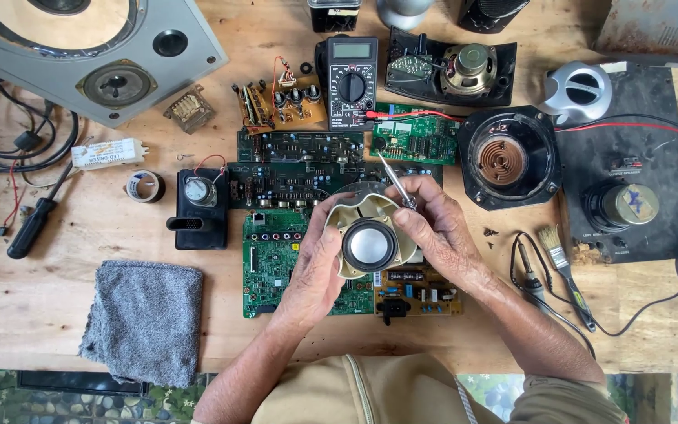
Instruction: The person is inspecting a speaker driver and various circuit boards on a workbench, using a screwdriver to probe components.
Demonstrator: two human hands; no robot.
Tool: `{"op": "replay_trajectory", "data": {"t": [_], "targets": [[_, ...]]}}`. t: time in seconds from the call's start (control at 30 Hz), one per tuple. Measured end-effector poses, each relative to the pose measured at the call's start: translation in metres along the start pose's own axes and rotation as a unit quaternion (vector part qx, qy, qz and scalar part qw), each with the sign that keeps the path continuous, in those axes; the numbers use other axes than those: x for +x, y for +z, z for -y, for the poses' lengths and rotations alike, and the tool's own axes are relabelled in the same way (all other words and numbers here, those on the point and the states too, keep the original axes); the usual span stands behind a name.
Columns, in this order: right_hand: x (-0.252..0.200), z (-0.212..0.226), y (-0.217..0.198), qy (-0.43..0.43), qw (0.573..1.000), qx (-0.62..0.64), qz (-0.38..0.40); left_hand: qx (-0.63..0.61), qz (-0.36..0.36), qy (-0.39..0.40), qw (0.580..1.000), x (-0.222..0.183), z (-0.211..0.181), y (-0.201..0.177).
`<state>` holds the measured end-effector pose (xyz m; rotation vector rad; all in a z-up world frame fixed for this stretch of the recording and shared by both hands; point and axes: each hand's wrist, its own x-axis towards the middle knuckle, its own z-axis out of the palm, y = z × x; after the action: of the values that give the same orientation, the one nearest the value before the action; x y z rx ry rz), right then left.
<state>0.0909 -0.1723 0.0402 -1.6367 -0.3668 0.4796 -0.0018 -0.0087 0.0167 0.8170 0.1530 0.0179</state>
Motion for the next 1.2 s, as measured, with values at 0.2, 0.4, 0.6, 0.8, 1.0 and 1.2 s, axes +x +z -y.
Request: {"op": "replay_trajectory", "data": {"t": [0.2,0.4,0.6,0.8,1.0,1.2], "targets": [[0.001,-0.008,-0.01,-0.053,0.998,0.023,0.009,0.012,-0.005,-0.003,1.0,-0.003,-0.001,0.005],[-0.006,0.007,-0.023,-0.165,0.984,0.026,0.063,0.026,-0.01,0.001,1.0,0.0,0.007,-0.006],[-0.016,0.036,-0.012,-0.169,0.976,-0.072,0.121,0.021,-0.025,-0.008,0.999,0.001,0.007,-0.004],[-0.015,0.034,-0.015,-0.126,0.977,-0.138,0.102,0.009,-0.038,-0.017,0.999,0.001,0.008,-0.004],[-0.011,0.029,-0.016,-0.137,0.976,-0.138,0.093,0.012,-0.024,-0.016,1.0,0.001,0.012,-0.008],[-0.009,0.026,-0.014,-0.138,0.977,-0.134,0.087,0.01,-0.014,-0.019,1.0,-0.001,0.009,-0.003]]}}
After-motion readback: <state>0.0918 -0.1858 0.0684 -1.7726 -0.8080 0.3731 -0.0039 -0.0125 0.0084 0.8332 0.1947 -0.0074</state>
